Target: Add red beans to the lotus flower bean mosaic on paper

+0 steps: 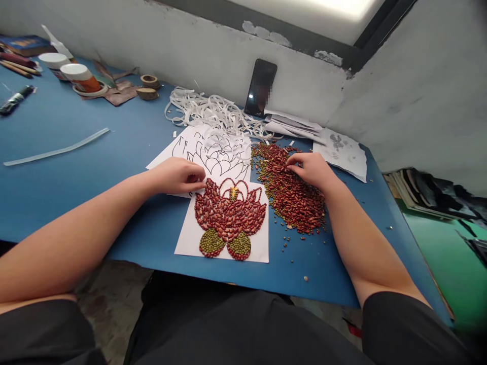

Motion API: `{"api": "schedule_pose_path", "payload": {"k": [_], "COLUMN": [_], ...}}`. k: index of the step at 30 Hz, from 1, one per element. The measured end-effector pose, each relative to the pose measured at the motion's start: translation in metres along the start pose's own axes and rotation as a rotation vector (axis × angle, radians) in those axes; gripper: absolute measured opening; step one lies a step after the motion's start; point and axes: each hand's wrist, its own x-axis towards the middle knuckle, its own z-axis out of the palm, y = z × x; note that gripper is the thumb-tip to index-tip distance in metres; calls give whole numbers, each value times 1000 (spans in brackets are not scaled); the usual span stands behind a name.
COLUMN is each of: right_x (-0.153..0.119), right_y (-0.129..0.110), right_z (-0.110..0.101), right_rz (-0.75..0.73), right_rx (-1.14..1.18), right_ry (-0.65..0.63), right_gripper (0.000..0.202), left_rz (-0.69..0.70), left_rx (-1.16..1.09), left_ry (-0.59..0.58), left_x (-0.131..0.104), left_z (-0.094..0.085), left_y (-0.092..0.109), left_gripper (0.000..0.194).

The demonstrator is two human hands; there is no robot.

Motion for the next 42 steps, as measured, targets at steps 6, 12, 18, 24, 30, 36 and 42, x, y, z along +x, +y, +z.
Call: {"api": "schedule_pose_path", "payload": {"k": [6,12,18,24,30,36,42], "right_x": [-3,-11,-18,-18,-15,-14,-15], "right_y": [-8,-38,-70,-70,-63,-58,-57], "right_z": [-9,-4,20,35,46,52,45], "right_rz": [-22,-74,-327,-482,-533,-549,-555], "right_rx": [299,503,448,407,398,413,400], "right_ry": [-31,-188,-307,-305,-308,-296,-259], "right_gripper": [16,19,11,12,8,3,6], "left_rz": [23,2,1,12,-8,-18,-12], "left_rx": [12,16,4,-11,10,25,20], "left_ry": [13,-3,-2,4,-6,-20,-19], "left_x": [0,1,1,0,0,0,1], "left_z": [1,1,1,3,2,0,0], "left_y": [-2,-1,-2,-3,-1,2,2], "left_gripper": [28,28,26,22,22,24,26]}}
